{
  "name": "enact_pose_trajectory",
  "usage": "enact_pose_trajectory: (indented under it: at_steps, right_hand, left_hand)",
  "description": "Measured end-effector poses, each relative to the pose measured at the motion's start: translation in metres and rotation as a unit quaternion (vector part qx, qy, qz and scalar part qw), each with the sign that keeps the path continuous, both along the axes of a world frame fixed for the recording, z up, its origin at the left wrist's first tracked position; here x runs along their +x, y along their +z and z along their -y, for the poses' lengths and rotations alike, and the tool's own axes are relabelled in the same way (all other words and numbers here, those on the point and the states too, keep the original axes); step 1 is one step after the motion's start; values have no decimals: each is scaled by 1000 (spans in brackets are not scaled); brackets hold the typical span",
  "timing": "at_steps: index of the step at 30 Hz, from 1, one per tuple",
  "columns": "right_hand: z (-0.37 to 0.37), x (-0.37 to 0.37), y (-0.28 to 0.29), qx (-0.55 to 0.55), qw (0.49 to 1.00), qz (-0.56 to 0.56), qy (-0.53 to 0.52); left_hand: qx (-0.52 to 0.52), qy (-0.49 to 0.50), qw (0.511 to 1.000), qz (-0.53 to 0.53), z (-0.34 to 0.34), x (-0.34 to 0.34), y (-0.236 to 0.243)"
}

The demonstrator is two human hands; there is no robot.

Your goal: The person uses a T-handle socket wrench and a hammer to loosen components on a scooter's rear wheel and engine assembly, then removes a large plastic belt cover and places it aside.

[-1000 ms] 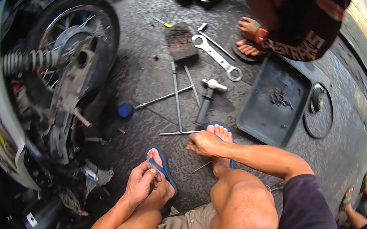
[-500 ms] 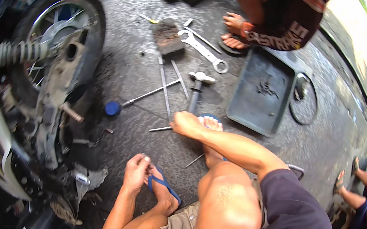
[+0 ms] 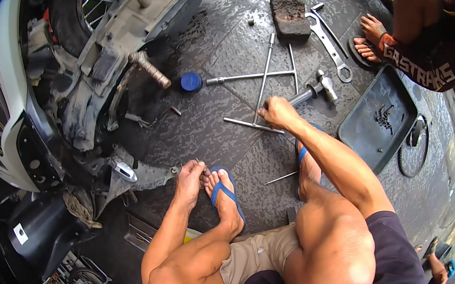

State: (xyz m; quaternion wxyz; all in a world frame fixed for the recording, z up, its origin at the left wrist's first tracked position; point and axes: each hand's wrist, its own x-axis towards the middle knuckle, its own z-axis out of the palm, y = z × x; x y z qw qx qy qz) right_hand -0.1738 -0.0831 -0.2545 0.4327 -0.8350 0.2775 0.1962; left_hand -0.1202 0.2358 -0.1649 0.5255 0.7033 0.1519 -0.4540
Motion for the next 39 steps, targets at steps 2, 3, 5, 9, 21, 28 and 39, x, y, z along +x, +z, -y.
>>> enact_pose_trajectory:
  at_steps: [2, 3, 5, 9, 21, 28, 39]
  right_hand:
    - [16, -15, 12, 50, 999, 3, 9]
    - [25, -24, 21, 35, 999, 1, 5]
    - [43, -42, 43, 69, 997, -17, 43]
    - [73, -55, 95, -18, 994, -30, 99]
    - [108, 32, 91, -9, 998, 43, 40]
    - [27, 39, 119, -66, 920, 102, 372]
    - [79, -17, 133, -236, 876, 79, 412]
  left_hand:
    - [16, 26, 999, 20, -9, 0, -9]
    - [18, 30, 999, 25, -14, -1, -14]
    - [38, 22, 998, 35, -23, -7, -27]
    - [71, 6, 996, 53, -50, -33, -45]
    - [113, 205, 966, 108, -169, -132, -47]
    - [119, 262, 950, 119, -203, -193, -65]
    - [404, 370, 793, 267, -316, -168, -67]
